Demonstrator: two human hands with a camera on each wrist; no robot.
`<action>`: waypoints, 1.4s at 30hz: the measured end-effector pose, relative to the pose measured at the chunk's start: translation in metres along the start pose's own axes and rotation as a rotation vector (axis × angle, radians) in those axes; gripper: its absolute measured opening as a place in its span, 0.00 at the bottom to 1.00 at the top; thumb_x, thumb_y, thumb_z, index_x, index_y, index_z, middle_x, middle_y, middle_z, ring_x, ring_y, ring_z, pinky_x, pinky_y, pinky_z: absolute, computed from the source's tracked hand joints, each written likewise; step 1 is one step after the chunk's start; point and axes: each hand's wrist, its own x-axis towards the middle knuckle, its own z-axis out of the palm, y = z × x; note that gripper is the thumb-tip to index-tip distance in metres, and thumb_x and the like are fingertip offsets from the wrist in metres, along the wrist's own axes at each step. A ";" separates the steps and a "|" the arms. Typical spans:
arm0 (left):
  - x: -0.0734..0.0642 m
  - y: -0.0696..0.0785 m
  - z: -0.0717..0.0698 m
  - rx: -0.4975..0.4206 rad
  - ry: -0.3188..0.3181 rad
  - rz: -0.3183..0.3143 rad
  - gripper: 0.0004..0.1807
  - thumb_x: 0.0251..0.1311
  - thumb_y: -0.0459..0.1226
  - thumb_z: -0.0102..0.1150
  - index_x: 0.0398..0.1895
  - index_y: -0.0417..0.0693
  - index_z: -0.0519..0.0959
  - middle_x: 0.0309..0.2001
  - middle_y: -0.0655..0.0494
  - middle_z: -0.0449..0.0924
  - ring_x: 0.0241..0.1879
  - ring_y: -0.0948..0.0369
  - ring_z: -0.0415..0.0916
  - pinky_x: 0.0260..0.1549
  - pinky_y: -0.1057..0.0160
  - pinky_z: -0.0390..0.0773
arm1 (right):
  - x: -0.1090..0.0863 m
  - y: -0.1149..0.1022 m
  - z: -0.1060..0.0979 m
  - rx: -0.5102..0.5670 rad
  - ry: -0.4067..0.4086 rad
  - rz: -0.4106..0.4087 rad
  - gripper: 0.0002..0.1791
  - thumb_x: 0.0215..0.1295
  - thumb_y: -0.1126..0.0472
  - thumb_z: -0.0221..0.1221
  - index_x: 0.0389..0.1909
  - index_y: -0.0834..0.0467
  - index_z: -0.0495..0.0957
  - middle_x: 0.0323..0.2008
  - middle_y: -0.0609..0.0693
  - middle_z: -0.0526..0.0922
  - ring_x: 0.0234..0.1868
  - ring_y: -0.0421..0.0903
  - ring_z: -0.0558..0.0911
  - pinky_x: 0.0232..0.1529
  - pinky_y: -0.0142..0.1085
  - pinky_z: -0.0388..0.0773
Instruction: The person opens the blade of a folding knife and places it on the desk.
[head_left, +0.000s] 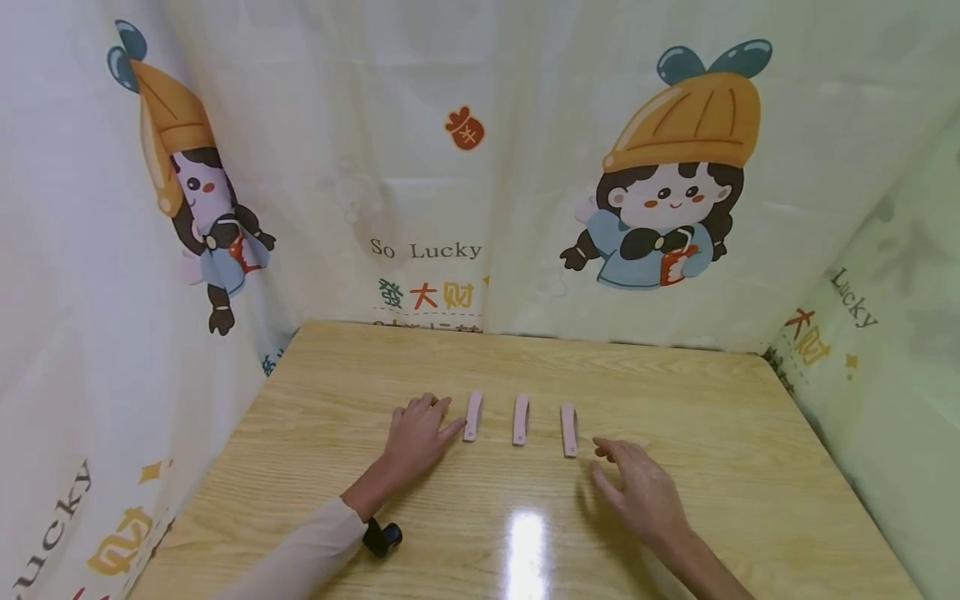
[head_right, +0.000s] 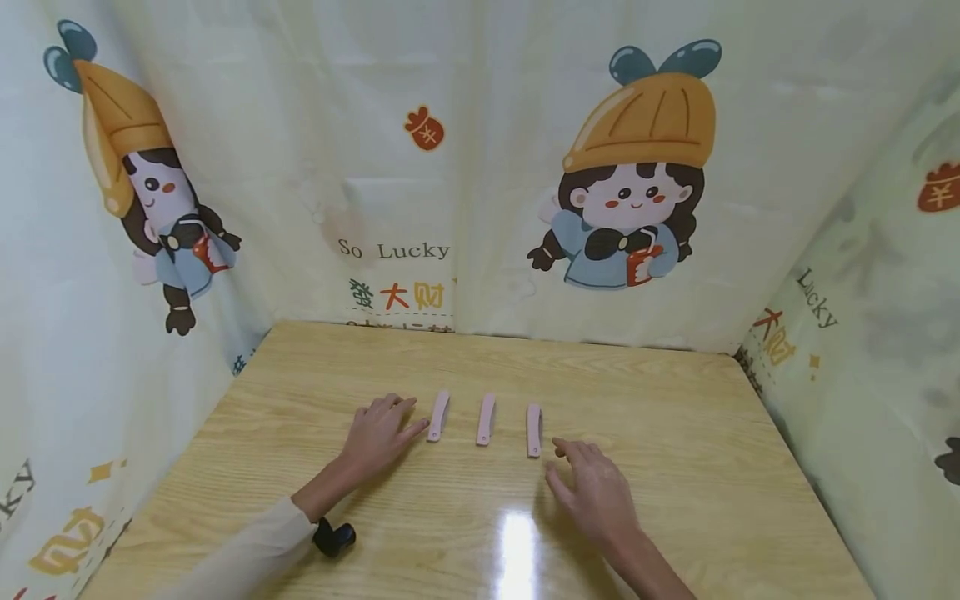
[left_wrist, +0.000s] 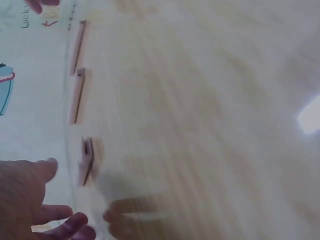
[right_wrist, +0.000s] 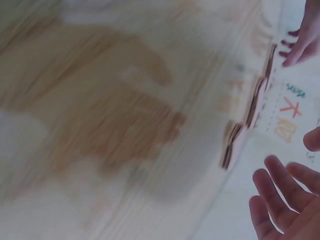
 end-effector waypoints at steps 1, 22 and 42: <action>0.004 0.004 0.003 -0.029 -0.001 -0.011 0.29 0.72 0.55 0.56 0.62 0.42 0.79 0.54 0.45 0.78 0.53 0.47 0.76 0.47 0.42 0.74 | 0.001 -0.004 0.001 0.011 -0.019 0.010 0.19 0.63 0.60 0.70 0.54 0.59 0.83 0.42 0.49 0.85 0.40 0.48 0.84 0.35 0.45 0.82; 0.042 0.031 0.008 -0.129 -0.098 -0.145 0.06 0.63 0.36 0.64 0.35 0.42 0.78 0.30 0.54 0.73 0.26 0.58 0.72 0.25 0.56 0.76 | 0.012 -0.054 0.024 0.186 -0.268 0.014 0.03 0.70 0.57 0.62 0.38 0.50 0.83 0.28 0.33 0.81 0.28 0.29 0.77 0.28 0.30 0.76; 0.023 0.045 -0.013 -0.797 -0.231 -0.226 0.17 0.57 0.35 0.76 0.45 0.32 0.85 0.32 0.52 0.82 0.29 0.62 0.79 0.28 0.63 0.80 | 0.028 -0.056 0.041 0.649 -0.340 0.255 0.17 0.78 0.55 0.55 0.56 0.63 0.80 0.43 0.52 0.85 0.43 0.49 0.83 0.42 0.44 0.81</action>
